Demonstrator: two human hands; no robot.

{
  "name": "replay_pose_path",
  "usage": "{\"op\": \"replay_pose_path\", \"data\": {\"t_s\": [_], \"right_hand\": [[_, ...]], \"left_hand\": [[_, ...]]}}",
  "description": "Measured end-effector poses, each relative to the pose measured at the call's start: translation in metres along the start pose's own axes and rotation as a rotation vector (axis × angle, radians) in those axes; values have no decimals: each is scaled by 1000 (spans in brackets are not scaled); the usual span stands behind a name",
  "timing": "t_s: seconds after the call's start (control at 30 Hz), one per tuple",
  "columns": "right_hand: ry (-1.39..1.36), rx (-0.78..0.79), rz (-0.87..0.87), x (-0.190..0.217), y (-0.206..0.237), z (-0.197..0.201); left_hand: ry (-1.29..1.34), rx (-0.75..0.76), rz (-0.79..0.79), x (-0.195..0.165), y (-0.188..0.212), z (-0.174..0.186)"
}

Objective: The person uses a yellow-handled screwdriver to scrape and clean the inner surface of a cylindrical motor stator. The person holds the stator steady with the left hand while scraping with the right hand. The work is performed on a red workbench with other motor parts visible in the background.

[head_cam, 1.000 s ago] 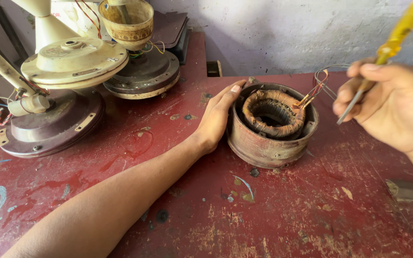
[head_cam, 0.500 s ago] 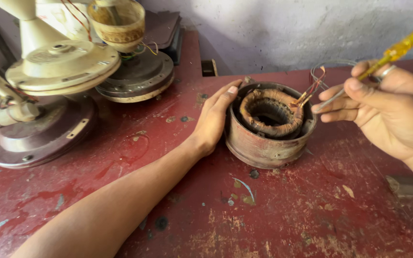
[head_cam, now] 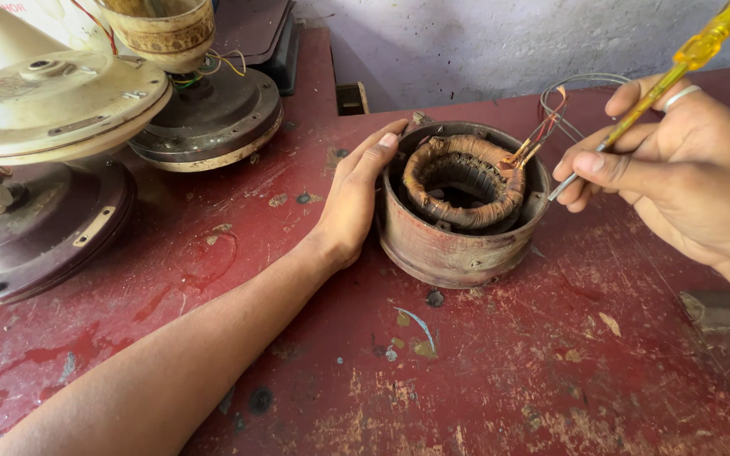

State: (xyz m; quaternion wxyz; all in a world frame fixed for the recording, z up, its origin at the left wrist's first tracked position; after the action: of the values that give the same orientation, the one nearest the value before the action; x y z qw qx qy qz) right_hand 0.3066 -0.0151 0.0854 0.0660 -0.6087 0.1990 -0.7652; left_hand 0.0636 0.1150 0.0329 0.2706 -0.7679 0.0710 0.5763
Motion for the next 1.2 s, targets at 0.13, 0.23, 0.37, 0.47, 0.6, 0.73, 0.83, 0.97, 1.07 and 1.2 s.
{"op": "replay_pose_path", "data": {"t_s": [0.13, 0.23, 0.37, 0.47, 0.6, 0.73, 0.83, 0.97, 1.07, 1.2], "right_hand": [[-9, 43, 17, 6, 1, -5], [32, 30, 10, 11, 1, -7], [160, -12, 67, 19, 4, -8], [173, -45, 64, 18, 5, -5], [267, 18, 116, 16, 7, -11], [153, -12, 123, 16, 8, -7], [215, -32, 111, 15, 8, -8], [95, -70, 110, 21, 11, -9], [76, -67, 122, 26, 13, -13], [135, -86, 114, 29, 13, -17]], "left_hand": [[-13, -5, 2, -1, 1, 1], [-13, -5, 6, -1, 2, 0], [-30, -4, -7, -4, 2, -1], [-34, 3, -7, -5, 3, -2], [-56, 0, -16, -7, 4, -2], [-52, 7, -24, -7, 3, -3], [-50, 5, -31, -7, 3, -2], [-35, 18, -51, -8, 3, -3], [-20, 18, -49, -8, 3, -4], [-62, 0, -46, -8, 3, -2]]}}
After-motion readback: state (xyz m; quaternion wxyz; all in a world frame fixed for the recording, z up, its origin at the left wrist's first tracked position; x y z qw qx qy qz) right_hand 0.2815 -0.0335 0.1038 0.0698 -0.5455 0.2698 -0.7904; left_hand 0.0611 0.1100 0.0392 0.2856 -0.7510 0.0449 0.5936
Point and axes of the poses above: each hand's wrist, its own y-axis away from the middle knuckle, its own z-axis out of the back of the hand, x = y × z, the point moved 10 cm from there along -y, towards the middle knuckle, and after that the axes turned 6 degrees about -x, right-handed, at the moved point
